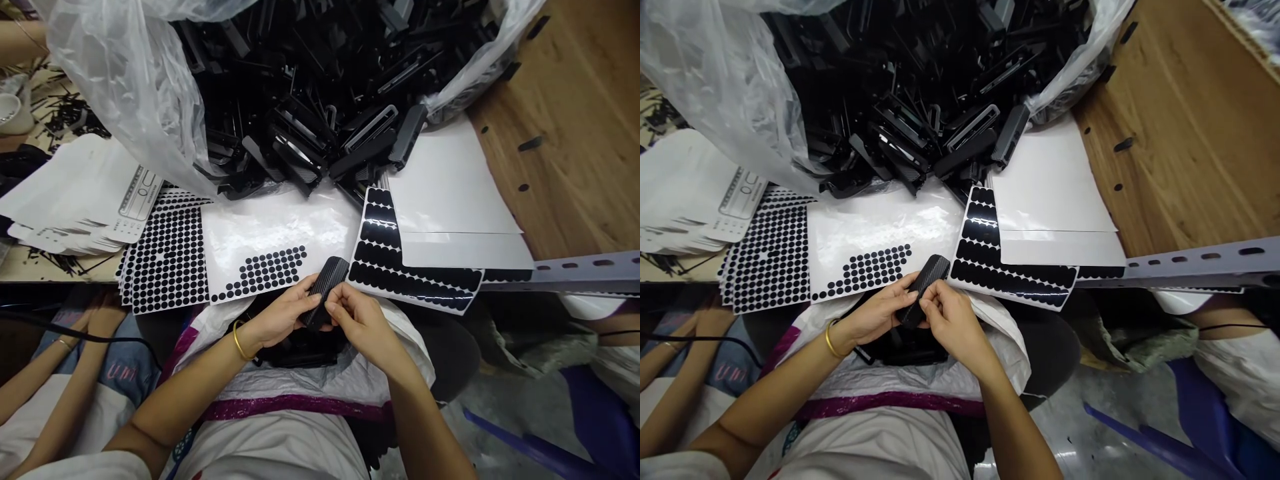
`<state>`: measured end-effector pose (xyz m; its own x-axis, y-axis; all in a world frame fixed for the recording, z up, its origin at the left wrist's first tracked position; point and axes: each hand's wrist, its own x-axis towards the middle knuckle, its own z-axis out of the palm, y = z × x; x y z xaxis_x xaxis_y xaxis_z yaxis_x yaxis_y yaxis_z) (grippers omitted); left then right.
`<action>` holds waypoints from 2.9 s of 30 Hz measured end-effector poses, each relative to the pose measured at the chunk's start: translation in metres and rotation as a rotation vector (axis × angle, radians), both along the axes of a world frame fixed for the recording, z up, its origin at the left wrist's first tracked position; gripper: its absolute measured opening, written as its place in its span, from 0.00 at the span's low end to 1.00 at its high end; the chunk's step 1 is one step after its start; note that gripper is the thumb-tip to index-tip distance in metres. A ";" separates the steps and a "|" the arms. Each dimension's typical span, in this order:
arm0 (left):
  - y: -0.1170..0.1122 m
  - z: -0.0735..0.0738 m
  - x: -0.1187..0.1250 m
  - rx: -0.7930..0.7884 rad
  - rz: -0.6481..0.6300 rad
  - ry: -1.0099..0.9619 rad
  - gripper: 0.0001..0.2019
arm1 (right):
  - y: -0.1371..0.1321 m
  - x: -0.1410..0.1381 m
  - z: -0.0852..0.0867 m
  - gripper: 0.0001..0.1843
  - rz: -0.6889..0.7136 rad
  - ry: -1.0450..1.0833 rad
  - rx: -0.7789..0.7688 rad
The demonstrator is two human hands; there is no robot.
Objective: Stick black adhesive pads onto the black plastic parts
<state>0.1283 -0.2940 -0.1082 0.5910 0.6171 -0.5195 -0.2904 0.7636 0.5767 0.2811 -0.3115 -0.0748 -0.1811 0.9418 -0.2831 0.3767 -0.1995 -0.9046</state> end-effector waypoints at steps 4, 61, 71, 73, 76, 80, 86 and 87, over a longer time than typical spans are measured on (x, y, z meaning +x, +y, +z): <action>0.000 0.002 0.001 0.020 -0.016 0.021 0.21 | 0.001 0.000 -0.001 0.07 0.014 -0.066 0.037; 0.237 0.072 0.057 1.336 -0.258 1.620 0.23 | 0.022 0.029 -0.069 0.05 -0.397 -0.374 0.643; 0.175 0.028 -0.016 1.587 -0.148 1.512 0.26 | 0.035 -0.012 -0.053 0.06 -0.200 -0.474 0.723; 0.162 0.021 -0.023 1.572 -0.136 1.502 0.27 | 0.042 -0.028 -0.052 0.06 -0.128 -0.518 0.686; 0.146 0.016 -0.033 1.590 -0.149 1.450 0.28 | 0.052 -0.044 -0.053 0.04 -0.089 -0.688 0.618; 0.127 0.014 -0.044 1.636 -0.077 1.367 0.28 | 0.057 -0.045 -0.058 0.03 -0.079 -0.751 0.564; 0.109 0.010 -0.044 1.523 0.088 1.459 0.17 | 0.058 -0.032 -0.054 0.06 -0.060 -0.522 0.563; 0.107 0.010 -0.043 1.482 0.131 1.523 0.18 | 0.056 -0.030 -0.052 0.06 -0.057 -0.463 0.548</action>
